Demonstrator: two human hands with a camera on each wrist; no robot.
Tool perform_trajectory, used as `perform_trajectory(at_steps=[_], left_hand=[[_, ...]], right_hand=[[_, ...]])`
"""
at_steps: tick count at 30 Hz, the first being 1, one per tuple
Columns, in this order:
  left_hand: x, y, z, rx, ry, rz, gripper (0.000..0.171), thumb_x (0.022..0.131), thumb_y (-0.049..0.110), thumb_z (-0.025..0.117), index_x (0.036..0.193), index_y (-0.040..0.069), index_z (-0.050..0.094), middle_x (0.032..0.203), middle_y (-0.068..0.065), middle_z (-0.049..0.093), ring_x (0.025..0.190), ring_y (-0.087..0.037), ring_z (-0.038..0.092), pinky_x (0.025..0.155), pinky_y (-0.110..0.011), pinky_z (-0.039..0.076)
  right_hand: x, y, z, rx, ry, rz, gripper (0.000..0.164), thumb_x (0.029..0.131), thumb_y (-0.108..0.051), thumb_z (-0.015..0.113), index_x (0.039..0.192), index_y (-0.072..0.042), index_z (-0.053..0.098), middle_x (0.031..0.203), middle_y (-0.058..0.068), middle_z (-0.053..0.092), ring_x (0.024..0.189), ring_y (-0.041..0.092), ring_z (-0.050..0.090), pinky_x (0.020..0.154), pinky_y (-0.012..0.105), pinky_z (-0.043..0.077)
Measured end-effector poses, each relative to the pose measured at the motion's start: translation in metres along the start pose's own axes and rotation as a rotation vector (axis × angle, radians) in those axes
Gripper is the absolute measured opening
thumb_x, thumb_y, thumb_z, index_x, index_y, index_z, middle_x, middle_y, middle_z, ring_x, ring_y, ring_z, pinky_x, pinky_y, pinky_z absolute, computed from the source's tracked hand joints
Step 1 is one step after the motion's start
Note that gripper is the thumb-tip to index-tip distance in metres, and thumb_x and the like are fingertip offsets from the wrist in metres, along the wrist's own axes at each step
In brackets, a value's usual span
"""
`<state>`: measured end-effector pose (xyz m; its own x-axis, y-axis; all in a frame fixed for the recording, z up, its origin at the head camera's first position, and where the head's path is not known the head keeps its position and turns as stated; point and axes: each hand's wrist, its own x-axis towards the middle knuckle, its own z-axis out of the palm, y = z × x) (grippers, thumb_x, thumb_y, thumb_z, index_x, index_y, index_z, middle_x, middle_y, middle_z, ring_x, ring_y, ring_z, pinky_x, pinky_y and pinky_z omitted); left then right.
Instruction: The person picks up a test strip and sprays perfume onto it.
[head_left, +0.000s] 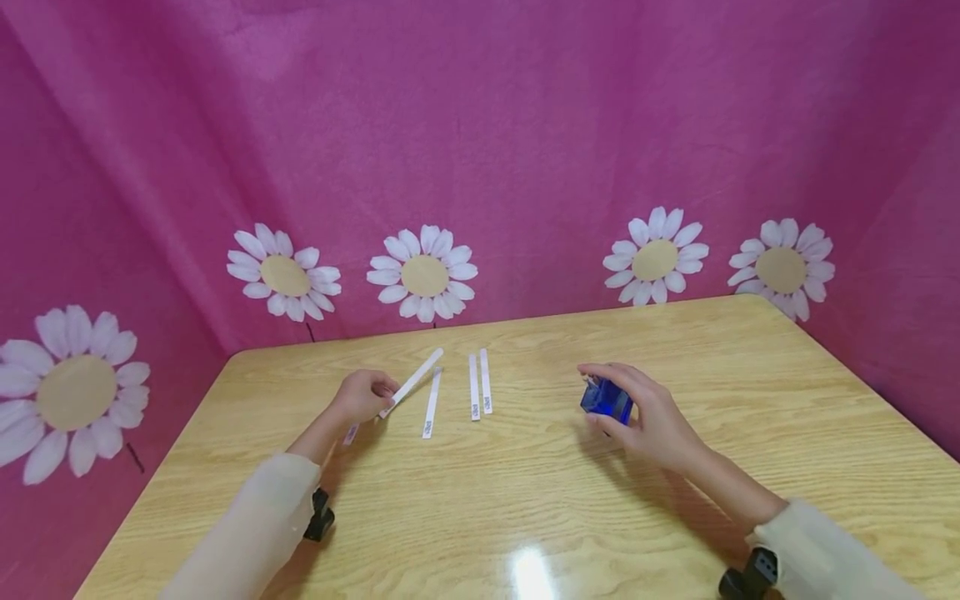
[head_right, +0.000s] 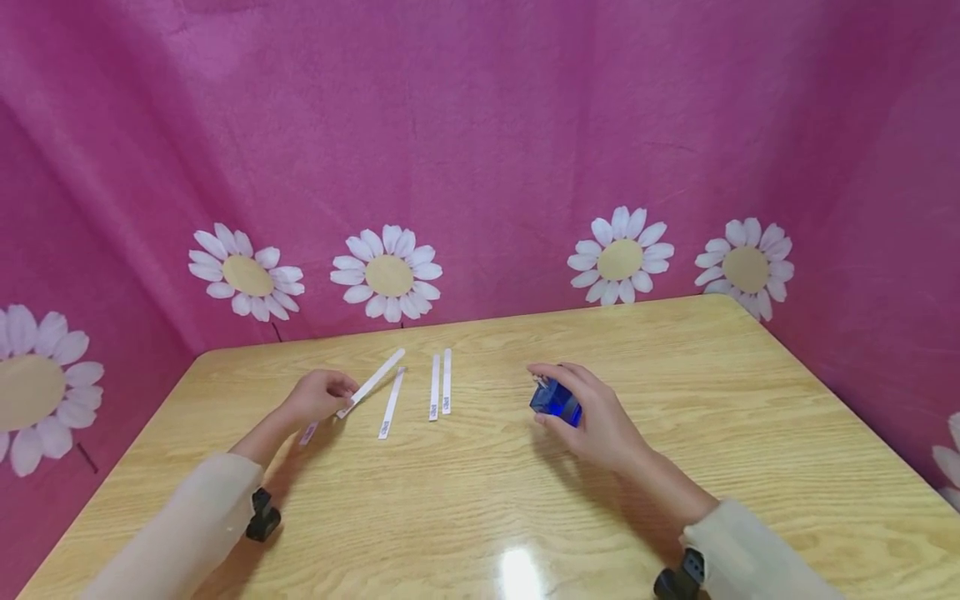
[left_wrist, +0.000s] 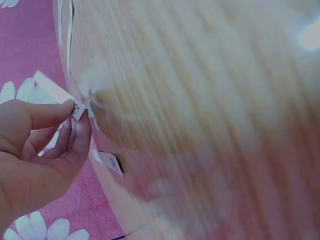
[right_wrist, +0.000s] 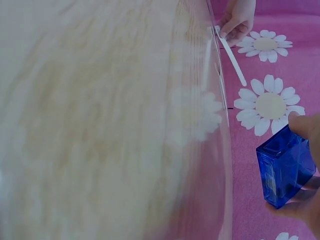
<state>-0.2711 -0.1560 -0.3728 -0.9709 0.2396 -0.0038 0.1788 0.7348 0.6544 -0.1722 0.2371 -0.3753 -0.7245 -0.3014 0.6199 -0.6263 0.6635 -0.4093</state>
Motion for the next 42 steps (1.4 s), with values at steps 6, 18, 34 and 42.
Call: perform_trajectory(at_steps=[6, 18, 34, 42], left_hand=[[-0.006, 0.002, -0.003, -0.098, -0.003, -0.067, 0.024, 0.085, -0.001, 0.06, 0.107, -0.01, 0.065, 0.096, -0.022, 0.066, 0.083, -0.02, 0.06, 0.065, -0.02, 0.049], [-0.011, 0.002, 0.0, -0.335, -0.111, -0.109, 0.025, 0.088, 0.006, 0.064, 0.107, -0.01, 0.064, 0.089, -0.006, 0.068, 0.073, -0.005, 0.057, 0.07, -0.022, 0.055], [-0.022, 0.019, 0.008, -0.463, -0.211, -0.028, 0.021, 0.09, -0.001, 0.059, 0.106, -0.015, 0.059, 0.091, -0.022, 0.072, 0.074, -0.013, 0.07, 0.074, -0.032, 0.06], [-0.024, 0.023, 0.016, -0.51, -0.272, 0.049, 0.027, 0.087, -0.008, 0.059, 0.111, -0.021, 0.054, 0.098, -0.035, 0.068, 0.077, -0.018, 0.072, 0.075, -0.033, 0.06]], right_hand=[[0.003, 0.0, 0.001, -0.003, 0.007, -0.019, 0.065, 0.071, -0.004, 0.082, 0.131, -0.014, 0.057, 0.121, 0.006, 0.064, 0.107, 0.024, 0.062, 0.083, 0.047, 0.057], [0.006, -0.004, 0.003, 0.002, 0.011, -0.028, 0.064, 0.072, -0.004, 0.082, 0.13, -0.014, 0.057, 0.121, 0.006, 0.065, 0.107, 0.023, 0.062, 0.083, 0.046, 0.057], [0.014, -0.007, 0.009, 0.036, 0.013, -0.043, 0.062, 0.074, -0.006, 0.081, 0.13, -0.013, 0.057, 0.121, 0.006, 0.065, 0.107, 0.023, 0.062, 0.083, 0.045, 0.058], [0.021, -0.01, 0.012, 0.041, 0.002, -0.039, 0.061, 0.075, -0.008, 0.08, 0.13, -0.015, 0.057, 0.122, 0.006, 0.064, 0.107, 0.022, 0.062, 0.084, 0.045, 0.057]])
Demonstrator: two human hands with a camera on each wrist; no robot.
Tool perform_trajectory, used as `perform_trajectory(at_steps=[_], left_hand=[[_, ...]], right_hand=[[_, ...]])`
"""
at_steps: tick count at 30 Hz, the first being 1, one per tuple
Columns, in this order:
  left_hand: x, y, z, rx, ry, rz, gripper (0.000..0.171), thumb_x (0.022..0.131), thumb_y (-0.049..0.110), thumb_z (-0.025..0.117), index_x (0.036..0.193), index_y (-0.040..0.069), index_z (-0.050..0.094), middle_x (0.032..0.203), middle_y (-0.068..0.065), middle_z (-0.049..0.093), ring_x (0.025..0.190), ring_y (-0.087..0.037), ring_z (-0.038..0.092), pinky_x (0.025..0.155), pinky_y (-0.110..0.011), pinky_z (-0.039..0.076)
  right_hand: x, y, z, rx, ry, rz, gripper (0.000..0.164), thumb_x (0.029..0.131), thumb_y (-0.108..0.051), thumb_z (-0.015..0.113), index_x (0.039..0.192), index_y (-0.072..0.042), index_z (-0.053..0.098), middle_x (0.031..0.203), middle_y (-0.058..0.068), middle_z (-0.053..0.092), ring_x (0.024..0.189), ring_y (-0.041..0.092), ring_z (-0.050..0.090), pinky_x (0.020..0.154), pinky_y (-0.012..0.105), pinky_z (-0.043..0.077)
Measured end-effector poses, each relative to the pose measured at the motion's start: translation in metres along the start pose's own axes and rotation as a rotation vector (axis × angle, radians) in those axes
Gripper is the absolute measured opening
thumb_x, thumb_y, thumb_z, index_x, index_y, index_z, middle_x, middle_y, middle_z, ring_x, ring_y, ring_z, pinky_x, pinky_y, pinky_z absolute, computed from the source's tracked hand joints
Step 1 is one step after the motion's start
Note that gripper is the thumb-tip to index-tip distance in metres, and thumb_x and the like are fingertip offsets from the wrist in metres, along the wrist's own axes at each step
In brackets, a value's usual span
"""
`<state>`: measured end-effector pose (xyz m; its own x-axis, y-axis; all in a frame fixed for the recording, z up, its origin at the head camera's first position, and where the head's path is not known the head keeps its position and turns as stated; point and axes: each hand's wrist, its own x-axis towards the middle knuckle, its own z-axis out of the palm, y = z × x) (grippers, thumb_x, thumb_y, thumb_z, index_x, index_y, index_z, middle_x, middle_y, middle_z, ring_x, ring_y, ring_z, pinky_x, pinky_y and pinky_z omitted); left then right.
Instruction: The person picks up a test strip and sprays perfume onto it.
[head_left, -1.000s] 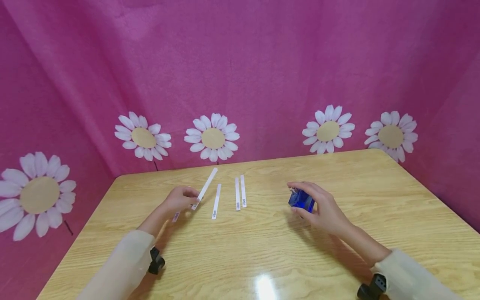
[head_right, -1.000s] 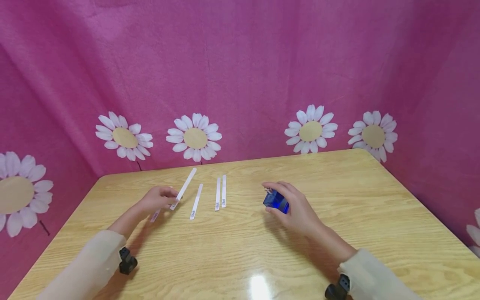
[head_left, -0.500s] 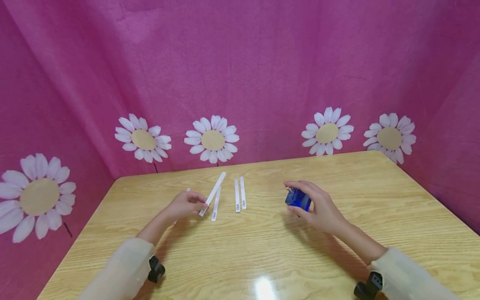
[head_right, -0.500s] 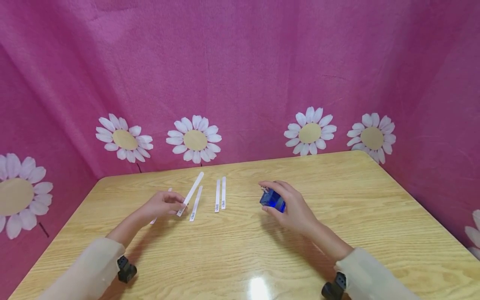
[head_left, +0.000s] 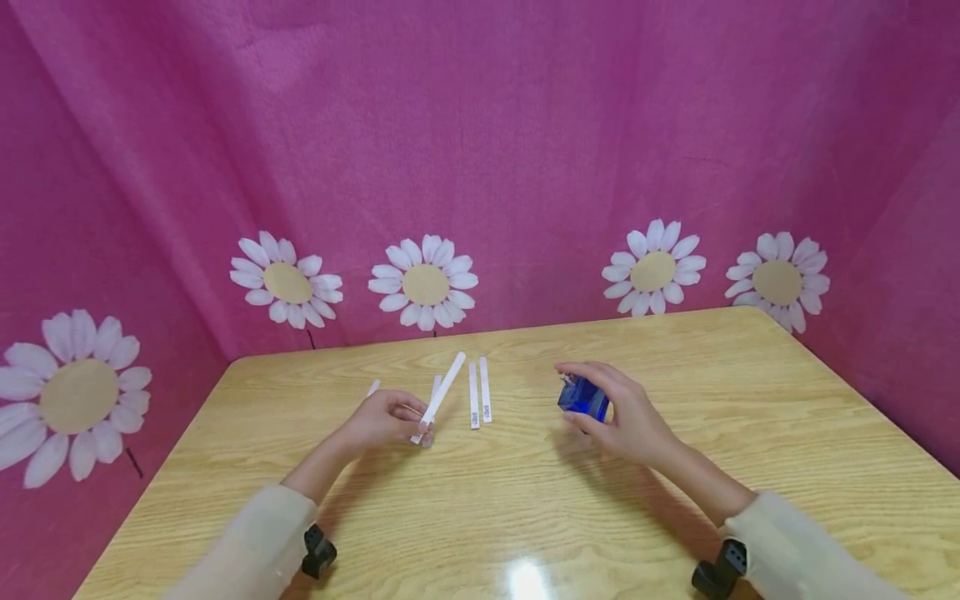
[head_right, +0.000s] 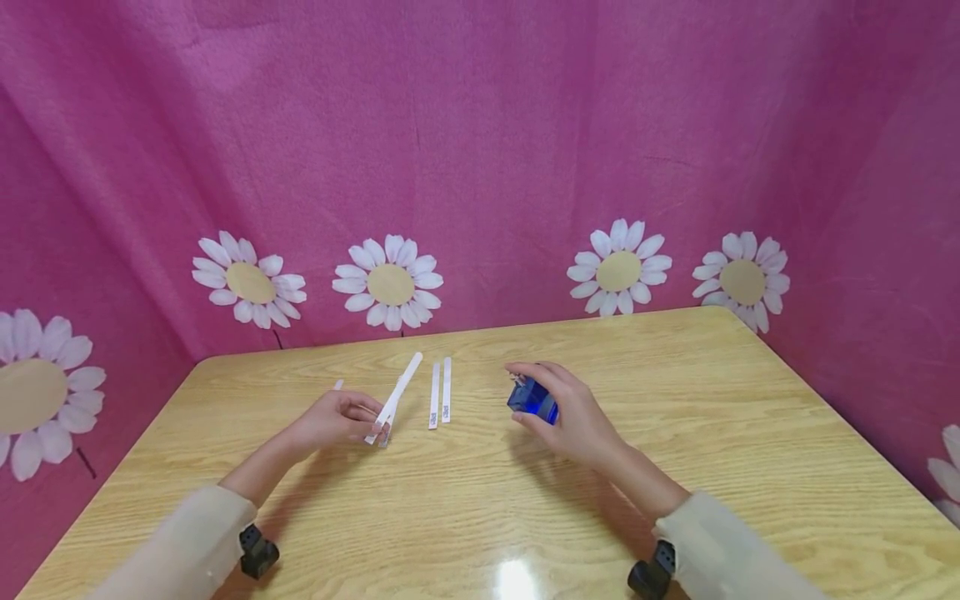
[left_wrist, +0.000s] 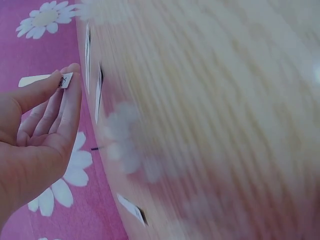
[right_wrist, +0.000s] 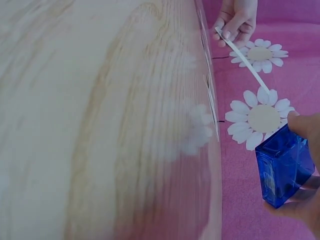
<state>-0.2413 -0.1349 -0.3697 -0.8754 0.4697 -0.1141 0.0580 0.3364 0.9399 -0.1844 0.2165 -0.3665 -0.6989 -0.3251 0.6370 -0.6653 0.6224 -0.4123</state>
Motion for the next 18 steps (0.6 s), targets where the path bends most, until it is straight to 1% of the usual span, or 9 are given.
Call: perform_trajectory(at_steps=[2, 6, 8, 12, 18], left_hand=[[0.0, 0.001, 0.004, 0.011, -0.008, 0.01, 0.028, 0.086, -0.008, 0.061, 0.111, -0.021, 0.054, 0.098, -0.036, 0.067, 0.078, -0.02, 0.073, 0.075, -0.034, 0.061], [-0.001, 0.004, 0.012, 0.031, -0.02, 0.025, 0.029, 0.085, -0.008, 0.062, 0.11, -0.021, 0.054, 0.098, -0.036, 0.067, 0.079, -0.021, 0.073, 0.075, -0.035, 0.061], [-0.002, 0.007, 0.014, 0.023, -0.025, 0.023, 0.03, 0.085, -0.008, 0.063, 0.11, -0.021, 0.055, 0.096, -0.035, 0.068, 0.078, -0.018, 0.073, 0.074, -0.034, 0.061], [-0.002, 0.01, 0.018, 0.015, -0.025, 0.009, 0.029, 0.084, -0.007, 0.064, 0.11, -0.019, 0.056, 0.094, -0.031, 0.069, 0.077, -0.018, 0.073, 0.074, -0.03, 0.06], [0.0, 0.012, 0.021, 0.044, -0.023, -0.002, 0.027, 0.085, -0.005, 0.066, 0.109, -0.015, 0.059, 0.094, -0.028, 0.071, 0.079, -0.018, 0.073, 0.075, -0.031, 0.06]], right_hand=[[0.001, 0.0, 0.001, 0.003, -0.002, 0.0, 0.061, 0.075, -0.008, 0.08, 0.13, -0.015, 0.057, 0.122, 0.005, 0.064, 0.107, 0.022, 0.062, 0.084, 0.044, 0.057], [0.002, 0.001, 0.002, 0.004, 0.001, -0.006, 0.061, 0.075, -0.008, 0.08, 0.13, -0.015, 0.057, 0.121, 0.005, 0.064, 0.105, 0.02, 0.062, 0.084, 0.043, 0.057], [0.003, 0.001, 0.003, 0.003, 0.004, -0.01, 0.06, 0.074, -0.008, 0.081, 0.13, -0.015, 0.057, 0.12, 0.005, 0.065, 0.105, 0.02, 0.062, 0.084, 0.043, 0.057], [0.002, 0.0, 0.004, 0.001, 0.005, -0.007, 0.06, 0.074, -0.008, 0.081, 0.129, -0.014, 0.058, 0.121, 0.005, 0.065, 0.107, 0.021, 0.062, 0.085, 0.044, 0.056], [0.002, -0.002, 0.006, 0.014, -0.01, 0.006, 0.059, 0.075, -0.009, 0.081, 0.129, -0.013, 0.057, 0.123, 0.007, 0.065, 0.11, 0.024, 0.062, 0.087, 0.044, 0.056]])
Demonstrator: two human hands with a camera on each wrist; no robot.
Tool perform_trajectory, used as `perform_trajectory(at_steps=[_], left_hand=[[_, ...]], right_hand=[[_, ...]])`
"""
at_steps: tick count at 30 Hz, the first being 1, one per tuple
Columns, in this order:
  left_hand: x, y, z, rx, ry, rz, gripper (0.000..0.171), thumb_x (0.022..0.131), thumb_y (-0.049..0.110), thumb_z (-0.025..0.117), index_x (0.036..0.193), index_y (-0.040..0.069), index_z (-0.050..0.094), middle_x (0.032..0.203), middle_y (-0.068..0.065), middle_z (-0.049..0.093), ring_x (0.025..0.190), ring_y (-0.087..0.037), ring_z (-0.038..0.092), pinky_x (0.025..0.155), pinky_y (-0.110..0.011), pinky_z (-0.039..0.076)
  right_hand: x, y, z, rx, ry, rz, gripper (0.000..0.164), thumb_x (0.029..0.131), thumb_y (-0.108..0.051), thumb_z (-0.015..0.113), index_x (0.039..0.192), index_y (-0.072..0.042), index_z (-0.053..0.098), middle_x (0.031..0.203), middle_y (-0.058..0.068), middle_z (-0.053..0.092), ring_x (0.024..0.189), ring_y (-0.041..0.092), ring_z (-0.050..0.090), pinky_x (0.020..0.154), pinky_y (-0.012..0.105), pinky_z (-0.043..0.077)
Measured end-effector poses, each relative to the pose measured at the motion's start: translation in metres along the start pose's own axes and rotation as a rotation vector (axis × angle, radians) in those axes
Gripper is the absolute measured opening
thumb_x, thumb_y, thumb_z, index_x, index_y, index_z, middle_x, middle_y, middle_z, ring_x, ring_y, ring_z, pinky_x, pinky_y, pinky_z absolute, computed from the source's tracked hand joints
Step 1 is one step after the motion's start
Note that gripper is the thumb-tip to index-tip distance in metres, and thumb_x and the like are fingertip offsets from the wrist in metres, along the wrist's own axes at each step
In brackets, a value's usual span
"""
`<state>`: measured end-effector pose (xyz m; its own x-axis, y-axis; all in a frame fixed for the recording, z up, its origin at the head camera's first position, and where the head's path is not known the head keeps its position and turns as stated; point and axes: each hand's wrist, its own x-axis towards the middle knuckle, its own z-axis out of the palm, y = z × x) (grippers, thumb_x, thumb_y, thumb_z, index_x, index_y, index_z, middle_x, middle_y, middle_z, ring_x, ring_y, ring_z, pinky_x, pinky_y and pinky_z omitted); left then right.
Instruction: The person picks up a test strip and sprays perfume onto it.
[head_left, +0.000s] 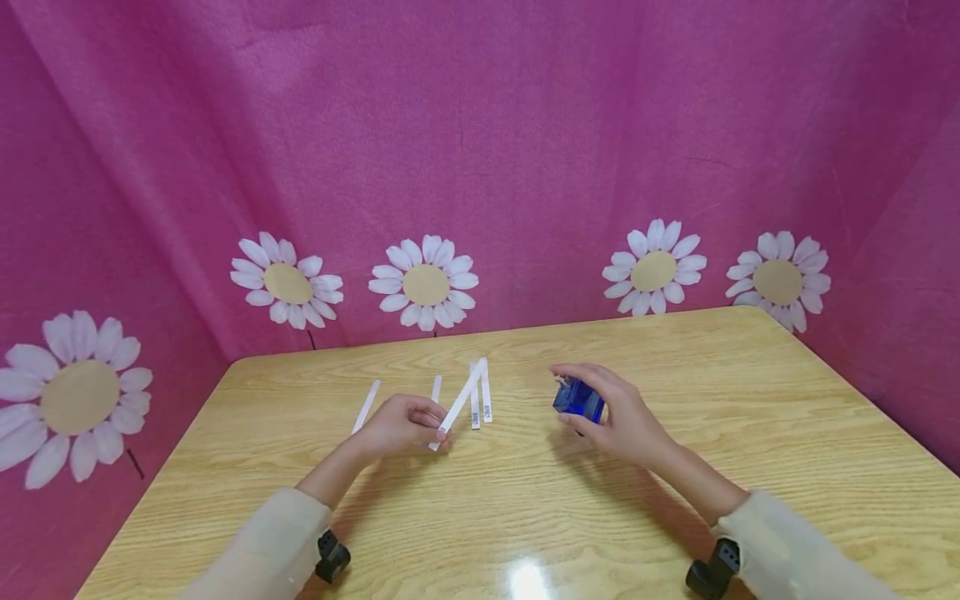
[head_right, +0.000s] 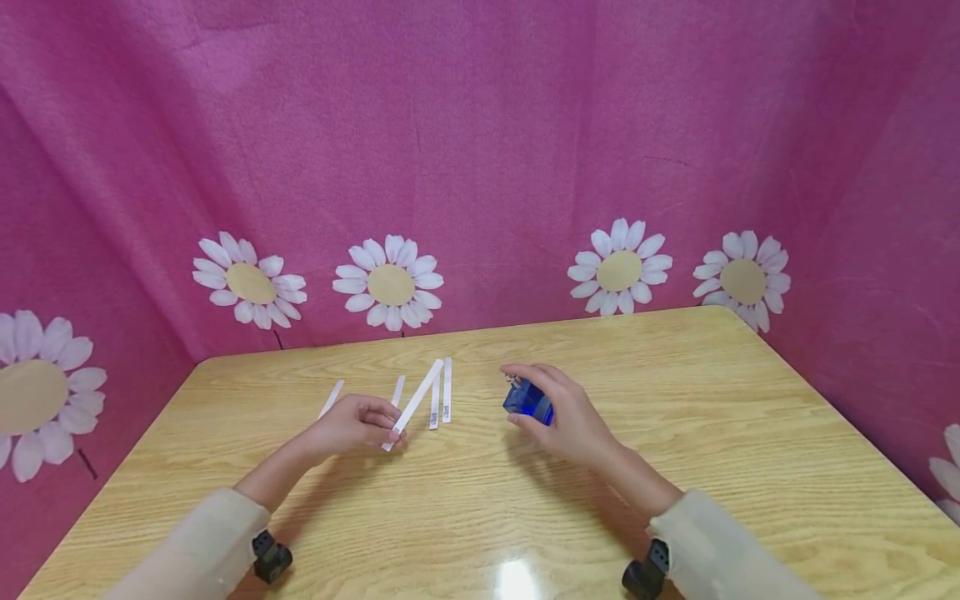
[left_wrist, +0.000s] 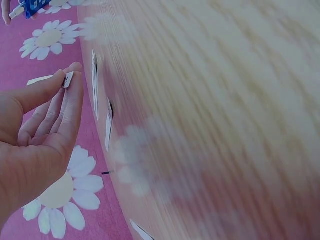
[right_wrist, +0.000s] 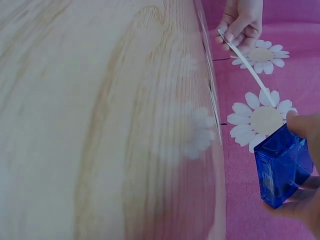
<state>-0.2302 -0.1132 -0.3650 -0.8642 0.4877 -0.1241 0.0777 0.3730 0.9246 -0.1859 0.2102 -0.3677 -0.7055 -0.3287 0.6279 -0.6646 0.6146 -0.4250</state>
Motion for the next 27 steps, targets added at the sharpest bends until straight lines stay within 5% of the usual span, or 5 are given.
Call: perform_trajectory(at_steps=[11, 27], left_hand=[[0.004, 0.003, 0.01, 0.001, -0.023, 0.004, 0.024, 0.085, -0.007, 0.064, 0.106, -0.016, 0.06, 0.095, -0.032, 0.069, 0.085, -0.032, 0.073, 0.077, -0.034, 0.06], [0.006, 0.007, 0.013, 0.034, -0.048, -0.019, 0.022, 0.085, -0.005, 0.064, 0.106, -0.013, 0.062, 0.091, -0.025, 0.072, 0.08, -0.024, 0.074, 0.075, -0.035, 0.061]], right_hand=[[0.004, -0.006, 0.004, 0.003, -0.026, 0.027, 0.056, 0.08, -0.012, 0.077, 0.131, -0.014, 0.055, 0.126, 0.01, 0.062, 0.112, 0.028, 0.062, 0.087, 0.045, 0.057], [0.008, -0.023, 0.008, -0.097, -0.018, 0.028, 0.053, 0.082, -0.019, 0.076, 0.13, -0.021, 0.055, 0.125, 0.016, 0.057, 0.107, 0.032, 0.063, 0.082, 0.047, 0.059]])
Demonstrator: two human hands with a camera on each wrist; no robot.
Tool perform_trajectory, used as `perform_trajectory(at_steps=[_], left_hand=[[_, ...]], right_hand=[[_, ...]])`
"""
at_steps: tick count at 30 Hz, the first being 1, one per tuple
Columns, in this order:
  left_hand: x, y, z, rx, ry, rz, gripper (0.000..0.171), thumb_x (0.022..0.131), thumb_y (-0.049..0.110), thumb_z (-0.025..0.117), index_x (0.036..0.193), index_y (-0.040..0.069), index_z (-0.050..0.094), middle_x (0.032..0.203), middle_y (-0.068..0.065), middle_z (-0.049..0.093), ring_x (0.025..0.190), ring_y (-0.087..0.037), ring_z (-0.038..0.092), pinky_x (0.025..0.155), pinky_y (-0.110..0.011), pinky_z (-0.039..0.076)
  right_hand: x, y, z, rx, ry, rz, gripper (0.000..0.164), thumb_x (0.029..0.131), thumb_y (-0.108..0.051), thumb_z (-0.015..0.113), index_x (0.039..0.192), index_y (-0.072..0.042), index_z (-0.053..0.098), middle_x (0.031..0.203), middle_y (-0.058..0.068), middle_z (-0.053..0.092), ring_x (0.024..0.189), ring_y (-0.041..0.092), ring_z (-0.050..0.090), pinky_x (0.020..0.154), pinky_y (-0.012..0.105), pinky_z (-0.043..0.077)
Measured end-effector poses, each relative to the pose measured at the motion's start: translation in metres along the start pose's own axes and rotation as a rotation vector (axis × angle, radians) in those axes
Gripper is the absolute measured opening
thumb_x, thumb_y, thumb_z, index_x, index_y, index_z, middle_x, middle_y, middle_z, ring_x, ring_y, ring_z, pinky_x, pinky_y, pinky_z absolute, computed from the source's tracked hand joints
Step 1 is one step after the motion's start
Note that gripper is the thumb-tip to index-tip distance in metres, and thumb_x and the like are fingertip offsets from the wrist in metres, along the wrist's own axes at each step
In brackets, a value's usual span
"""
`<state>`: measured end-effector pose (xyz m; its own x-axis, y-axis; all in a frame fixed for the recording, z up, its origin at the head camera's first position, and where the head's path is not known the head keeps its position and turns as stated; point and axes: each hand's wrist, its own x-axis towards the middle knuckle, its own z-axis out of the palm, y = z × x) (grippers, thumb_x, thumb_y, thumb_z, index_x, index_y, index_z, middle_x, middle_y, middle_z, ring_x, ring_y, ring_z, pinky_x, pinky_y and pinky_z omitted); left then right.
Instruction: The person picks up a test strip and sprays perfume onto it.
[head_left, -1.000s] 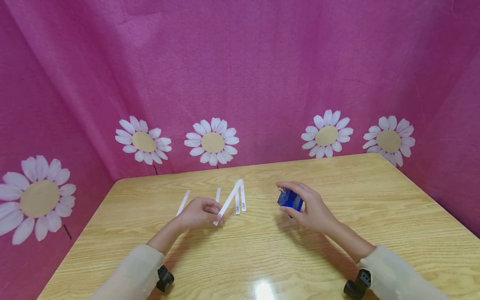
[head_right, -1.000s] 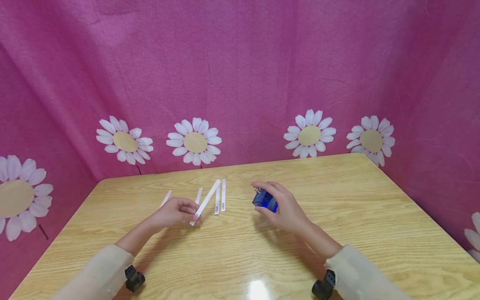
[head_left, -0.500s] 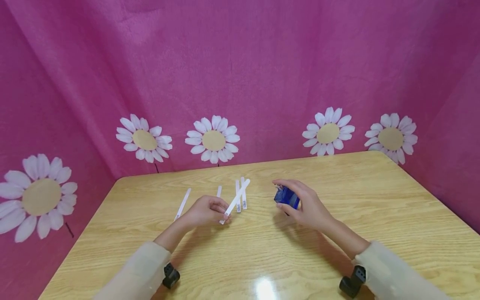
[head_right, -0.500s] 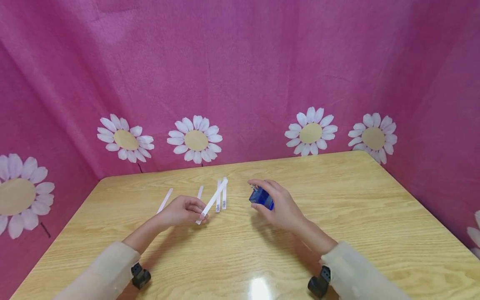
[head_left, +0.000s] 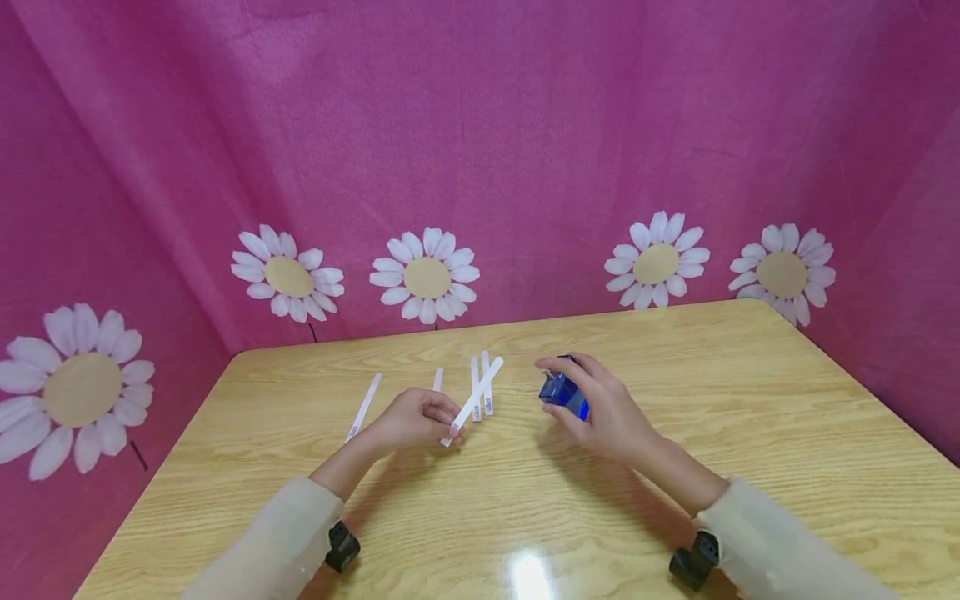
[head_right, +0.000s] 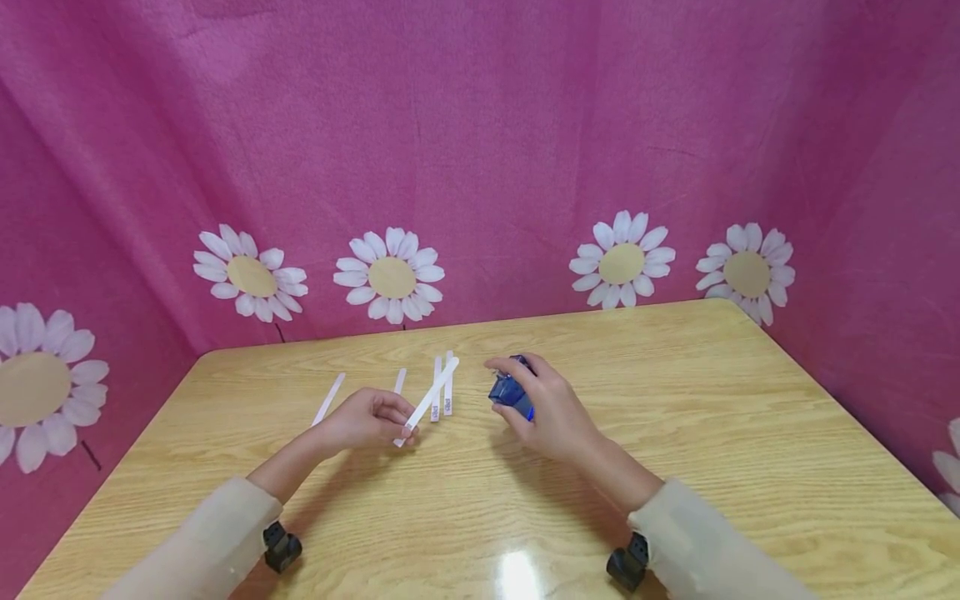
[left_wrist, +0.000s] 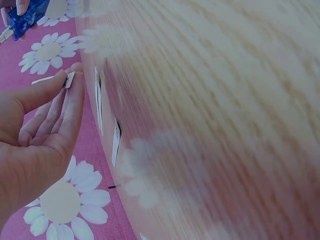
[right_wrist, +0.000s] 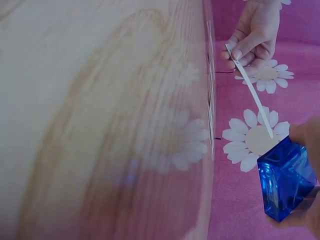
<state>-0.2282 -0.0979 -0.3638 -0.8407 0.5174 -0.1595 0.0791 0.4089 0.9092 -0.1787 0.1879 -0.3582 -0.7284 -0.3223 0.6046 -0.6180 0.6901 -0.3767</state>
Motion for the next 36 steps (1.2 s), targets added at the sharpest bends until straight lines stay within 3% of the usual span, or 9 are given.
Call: perform_trajectory(at_steps=[12, 23, 30, 36], left_hand=[[0.001, 0.001, 0.0, -0.014, 0.001, 0.005, 0.023, 0.085, -0.006, 0.065, 0.106, -0.014, 0.061, 0.091, -0.026, 0.072, 0.08, -0.024, 0.074, 0.075, -0.035, 0.061], [0.0, 0.0, 0.001, -0.02, 0.017, -0.016, 0.024, 0.085, -0.005, 0.066, 0.107, -0.013, 0.061, 0.09, -0.023, 0.072, 0.08, -0.022, 0.074, 0.075, -0.034, 0.061], [-0.001, -0.005, -0.006, -0.06, 0.015, -0.033, 0.024, 0.087, -0.006, 0.061, 0.109, -0.014, 0.058, 0.097, -0.029, 0.07, 0.081, -0.019, 0.073, 0.079, -0.035, 0.06], [-0.001, -0.012, -0.014, -0.039, 0.064, -0.049, 0.028, 0.086, -0.005, 0.062, 0.112, -0.014, 0.057, 0.094, -0.025, 0.072, 0.08, -0.016, 0.072, 0.077, -0.031, 0.06]], right_hand=[[-0.001, -0.004, -0.002, 0.017, -0.003, 0.018, 0.055, 0.081, -0.02, 0.077, 0.131, -0.021, 0.055, 0.125, 0.013, 0.057, 0.105, 0.029, 0.063, 0.082, 0.046, 0.059], [-0.003, -0.007, -0.005, 0.019, 0.002, 0.074, 0.054, 0.082, -0.018, 0.076, 0.131, -0.022, 0.054, 0.13, 0.017, 0.053, 0.111, 0.037, 0.06, 0.081, 0.05, 0.058], [-0.004, -0.004, -0.008, 0.018, 0.014, 0.081, 0.056, 0.082, -0.019, 0.076, 0.132, -0.022, 0.053, 0.13, 0.017, 0.054, 0.111, 0.037, 0.06, 0.081, 0.05, 0.058], [-0.008, 0.003, -0.008, 0.026, 0.028, 0.091, 0.056, 0.082, -0.018, 0.076, 0.133, -0.022, 0.053, 0.129, 0.016, 0.054, 0.11, 0.037, 0.061, 0.08, 0.049, 0.059]])
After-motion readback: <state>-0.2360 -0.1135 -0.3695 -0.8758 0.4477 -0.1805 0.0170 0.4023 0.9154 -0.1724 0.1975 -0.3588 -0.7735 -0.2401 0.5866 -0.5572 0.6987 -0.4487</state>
